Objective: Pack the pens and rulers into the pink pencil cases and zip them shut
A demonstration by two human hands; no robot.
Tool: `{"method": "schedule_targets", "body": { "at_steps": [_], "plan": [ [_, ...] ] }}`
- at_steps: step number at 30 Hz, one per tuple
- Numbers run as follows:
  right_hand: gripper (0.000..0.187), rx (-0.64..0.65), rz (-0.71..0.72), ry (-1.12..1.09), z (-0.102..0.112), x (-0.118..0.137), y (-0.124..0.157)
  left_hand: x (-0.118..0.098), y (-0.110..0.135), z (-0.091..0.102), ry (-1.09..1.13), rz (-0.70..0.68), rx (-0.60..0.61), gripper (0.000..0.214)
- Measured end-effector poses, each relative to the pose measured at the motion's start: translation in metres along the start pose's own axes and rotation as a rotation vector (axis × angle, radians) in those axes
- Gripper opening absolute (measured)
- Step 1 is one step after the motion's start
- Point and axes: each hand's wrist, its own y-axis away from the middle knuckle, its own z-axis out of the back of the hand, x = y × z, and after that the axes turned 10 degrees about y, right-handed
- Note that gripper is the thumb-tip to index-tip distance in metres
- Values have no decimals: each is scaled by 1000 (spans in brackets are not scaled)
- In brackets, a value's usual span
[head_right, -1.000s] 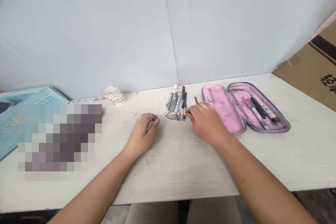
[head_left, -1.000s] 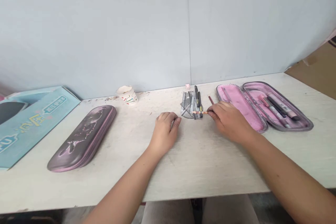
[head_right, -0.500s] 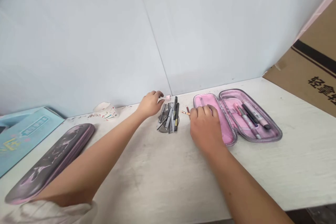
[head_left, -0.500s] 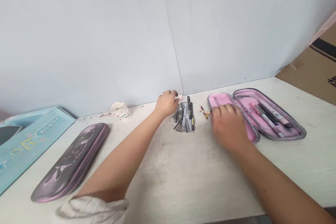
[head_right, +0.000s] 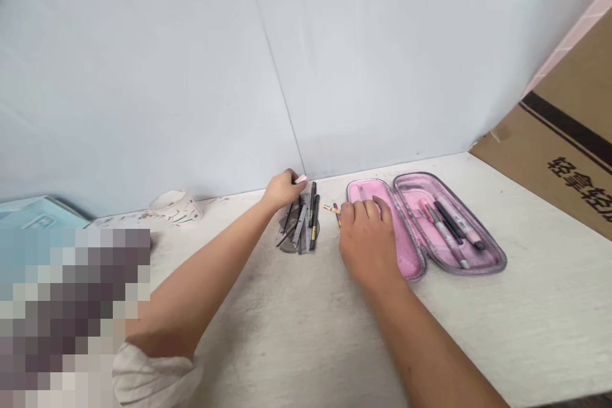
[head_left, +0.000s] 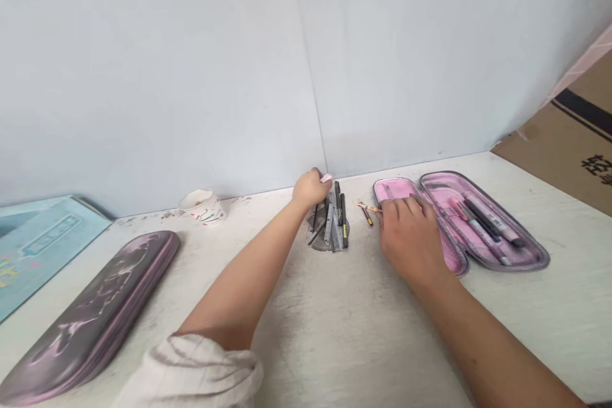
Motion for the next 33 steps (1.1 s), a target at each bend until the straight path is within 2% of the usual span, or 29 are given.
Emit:
{"method": "schedule_targets", "body": {
  "at_steps": [2,6,10,14,18,21,24,29,33],
  "plan": [
    [17,-27,5,-20,1,2,0,-3,18,13,298,-25,85,36],
    [16,-121,9,-94,3,6,1,-5,62,37,859,-5,338,32],
    [14,-201,29,-181,5,10,6,0,100,52,1119,99,376,25],
    [13,-216,114,-259,8,17,11,6,123,57,1152,128,393,25],
    [13,-197,238,-322,9,23,16,9,135,54,1083,125,400,28],
    [14,-190,288,-340,10,27,19,9,146,49,1017,37,438,33],
    [15,-172,300,-318,12,29,22,9,159,43,975,-73,415,34],
    [14,-204,301,-215,20,32,27,11,180,38,915,-156,419,31],
    [17,-179,311,-332,27,36,32,11,191,35,783,-275,298,19]
  ]
}}
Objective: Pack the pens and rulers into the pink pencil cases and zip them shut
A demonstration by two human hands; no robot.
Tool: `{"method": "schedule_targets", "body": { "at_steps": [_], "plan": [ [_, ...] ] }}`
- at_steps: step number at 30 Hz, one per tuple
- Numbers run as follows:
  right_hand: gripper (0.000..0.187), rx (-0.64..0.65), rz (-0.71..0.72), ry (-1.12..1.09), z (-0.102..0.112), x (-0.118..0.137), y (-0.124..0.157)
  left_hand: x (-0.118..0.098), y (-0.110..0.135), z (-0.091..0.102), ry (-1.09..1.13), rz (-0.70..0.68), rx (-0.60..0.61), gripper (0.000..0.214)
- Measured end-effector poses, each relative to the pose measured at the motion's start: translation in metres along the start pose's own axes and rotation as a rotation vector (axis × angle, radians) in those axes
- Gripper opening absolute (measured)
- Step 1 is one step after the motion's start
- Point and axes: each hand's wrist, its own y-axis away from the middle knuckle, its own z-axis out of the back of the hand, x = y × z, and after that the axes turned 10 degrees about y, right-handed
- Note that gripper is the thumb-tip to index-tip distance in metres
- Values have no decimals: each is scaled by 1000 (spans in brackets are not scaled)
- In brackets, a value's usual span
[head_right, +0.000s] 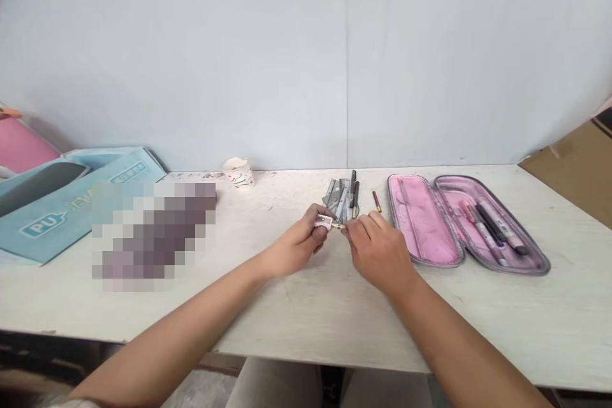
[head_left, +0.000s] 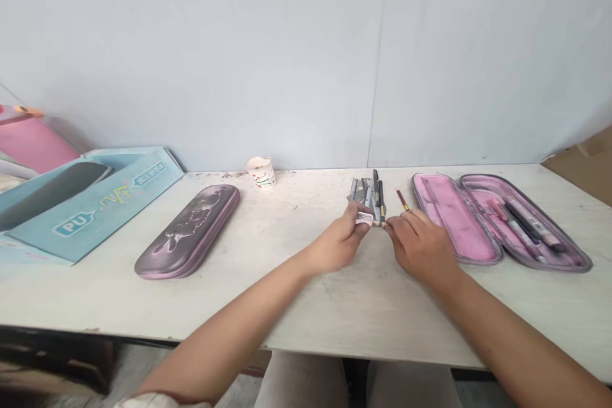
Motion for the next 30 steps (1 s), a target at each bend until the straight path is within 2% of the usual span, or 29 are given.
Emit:
{"method": "schedule_targets", "body": {
  "at_steps": [2,4,9,11,12,14,15,18,20,21,23,26,28,30],
  "plan": [
    [22,62,-59,-156,3,3,1,2,3,-2,-91,-72,-26,15],
    [28,210,-167,-361,6,4,0,3,6,-1,-158,-124,-24,14],
    [42,839,-562,-1124,5,1,-10,9,9,6,-183,-170,63,17],
    [42,955,-680,-1270,3,2,-14,14,7,8,-141,-157,65,17],
    [41,947,-697,-1242,2,3,-15,16,6,9,-101,-150,47,17],
    [39,807,-614,-996,0,7,-17,22,2,10,44,-108,7,15],
    [38,693,-521,-802,0,10,-17,24,1,10,155,-69,1,15],
    [28,378,-110,-217,0,16,-18,26,-1,9,557,75,50,19],
    [24,294,78,-12,2,18,-21,24,0,8,725,117,75,21],
    [24,299,93,5,2,19,-24,23,1,7,756,117,74,20],
    [28,391,-26,-143,1,20,-32,22,4,7,744,102,56,18],
    [38,701,-330,-740,-4,19,-41,22,7,8,656,57,52,16],
    [39,896,-478,-1129,-7,17,-42,25,7,9,585,19,55,17],
    [38,961,-554,-1258,-10,17,-41,27,6,9,542,2,45,18]
  ]
}}
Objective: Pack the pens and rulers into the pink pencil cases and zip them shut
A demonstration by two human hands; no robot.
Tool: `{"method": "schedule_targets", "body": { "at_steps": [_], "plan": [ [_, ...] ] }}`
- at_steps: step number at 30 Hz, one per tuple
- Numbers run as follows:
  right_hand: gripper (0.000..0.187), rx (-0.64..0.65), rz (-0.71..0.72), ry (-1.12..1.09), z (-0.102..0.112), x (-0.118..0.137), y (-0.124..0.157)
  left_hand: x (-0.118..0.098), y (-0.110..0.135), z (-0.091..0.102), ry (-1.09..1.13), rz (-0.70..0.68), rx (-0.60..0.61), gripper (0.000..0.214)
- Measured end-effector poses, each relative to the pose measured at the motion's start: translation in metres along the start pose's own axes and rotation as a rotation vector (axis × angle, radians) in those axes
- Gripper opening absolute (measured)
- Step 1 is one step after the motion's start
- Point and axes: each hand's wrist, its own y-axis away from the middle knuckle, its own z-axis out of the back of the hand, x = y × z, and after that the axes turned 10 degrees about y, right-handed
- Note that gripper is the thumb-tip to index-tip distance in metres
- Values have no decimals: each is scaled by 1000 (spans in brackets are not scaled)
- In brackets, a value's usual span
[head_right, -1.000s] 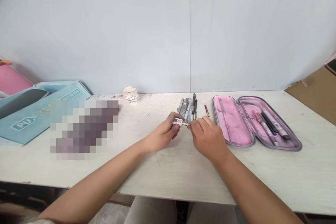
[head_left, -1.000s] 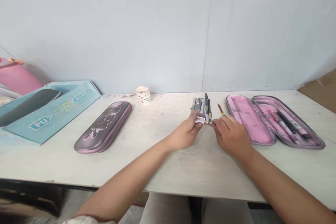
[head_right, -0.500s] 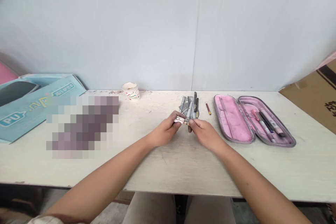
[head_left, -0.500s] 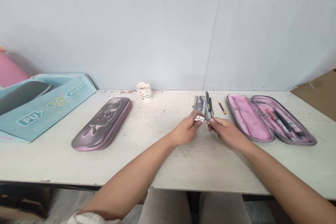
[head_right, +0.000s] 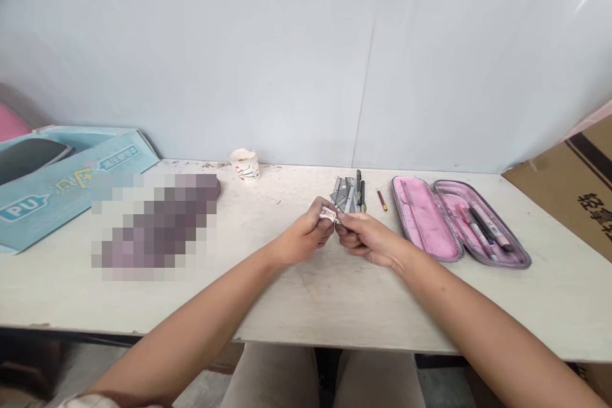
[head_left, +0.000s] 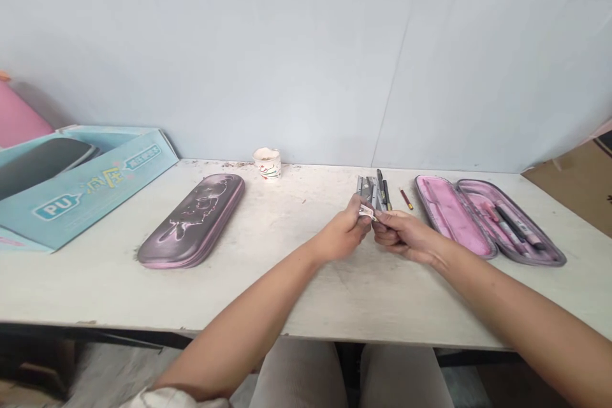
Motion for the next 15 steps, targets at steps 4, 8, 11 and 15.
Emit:
{"method": "schedule_targets", "body": {
  "at_steps": [4,8,11,15],
  "plan": [
    [34,-353,152,581,-2,-1,2,-1,-6,-2,122,46,-82,14],
    [22,-640,390,1308,-5,5,5,-7,-6,-7,286,52,-137,12],
    [26,-590,330,1119,-5,8,5,-10,0,-8,172,14,-112,13],
    [40,-47,87,280,6,9,5,-10,8,-8,-122,-47,-60,18]
  ]
}}
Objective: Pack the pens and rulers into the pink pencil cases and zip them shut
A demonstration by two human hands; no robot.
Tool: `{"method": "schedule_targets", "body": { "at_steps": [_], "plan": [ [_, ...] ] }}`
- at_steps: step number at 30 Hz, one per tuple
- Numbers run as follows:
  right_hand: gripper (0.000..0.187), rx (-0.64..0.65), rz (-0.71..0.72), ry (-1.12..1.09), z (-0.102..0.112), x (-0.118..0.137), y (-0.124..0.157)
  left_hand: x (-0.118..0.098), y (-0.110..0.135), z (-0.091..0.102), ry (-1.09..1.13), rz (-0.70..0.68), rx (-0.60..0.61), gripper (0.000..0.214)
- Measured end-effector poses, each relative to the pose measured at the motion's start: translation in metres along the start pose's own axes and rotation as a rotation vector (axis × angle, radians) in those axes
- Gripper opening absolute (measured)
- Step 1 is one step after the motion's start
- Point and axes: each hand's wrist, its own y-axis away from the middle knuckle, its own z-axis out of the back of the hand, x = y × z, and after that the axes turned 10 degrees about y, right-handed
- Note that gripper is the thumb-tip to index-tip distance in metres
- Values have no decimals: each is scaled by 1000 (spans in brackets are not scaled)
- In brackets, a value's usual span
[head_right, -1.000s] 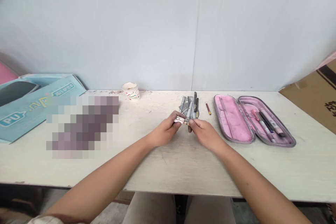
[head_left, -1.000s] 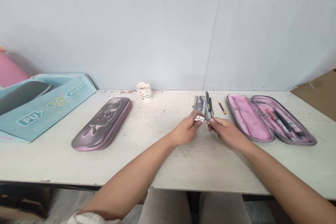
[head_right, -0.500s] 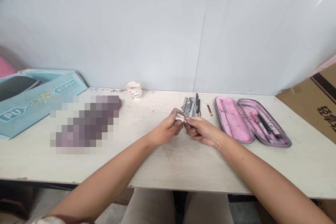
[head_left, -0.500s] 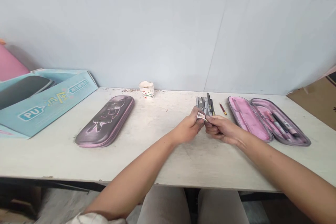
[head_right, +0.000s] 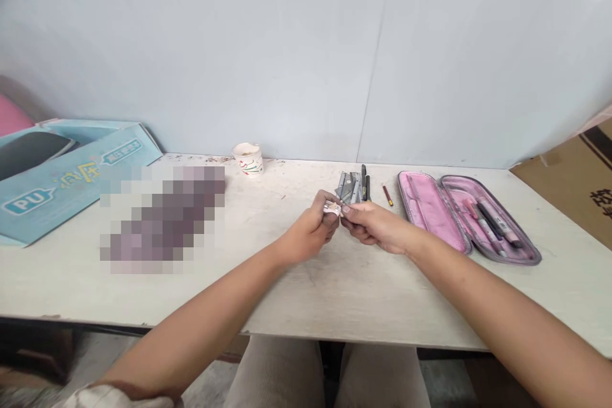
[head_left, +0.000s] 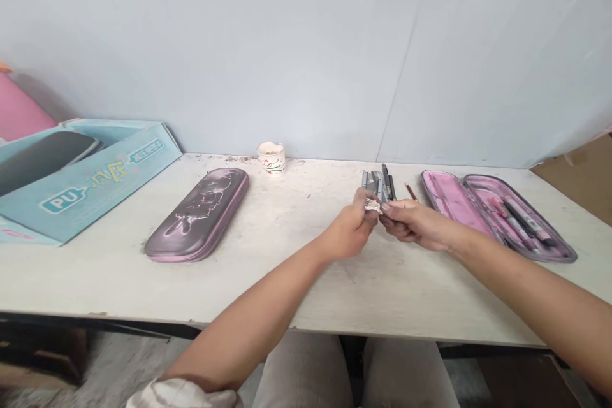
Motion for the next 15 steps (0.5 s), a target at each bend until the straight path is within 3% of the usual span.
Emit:
{"method": "schedule_targets", "body": {
  "at_steps": [2,3,5,8,10,12,15],
  "plan": [
    [41,187,-86,-274,6,-1,1,1,-1,-1,-53,-9,28,18],
    [41,185,-112,-309,8,-1,1,1,-2,-2,-34,-7,25,18],
    [38,2,-103,-154,8,2,0,1,-7,-4,84,9,-16,15],
    [28,-423,66,427,0,9,-3,1,-15,-4,328,43,-113,12],
    [20,-566,198,764,-7,12,-5,1,-16,-1,427,62,-140,14],
    [18,-576,222,854,-12,11,-8,2,-14,4,413,70,-124,16],
    [27,-387,98,454,-12,4,-12,6,-8,9,261,67,-63,17]
  ]
}}
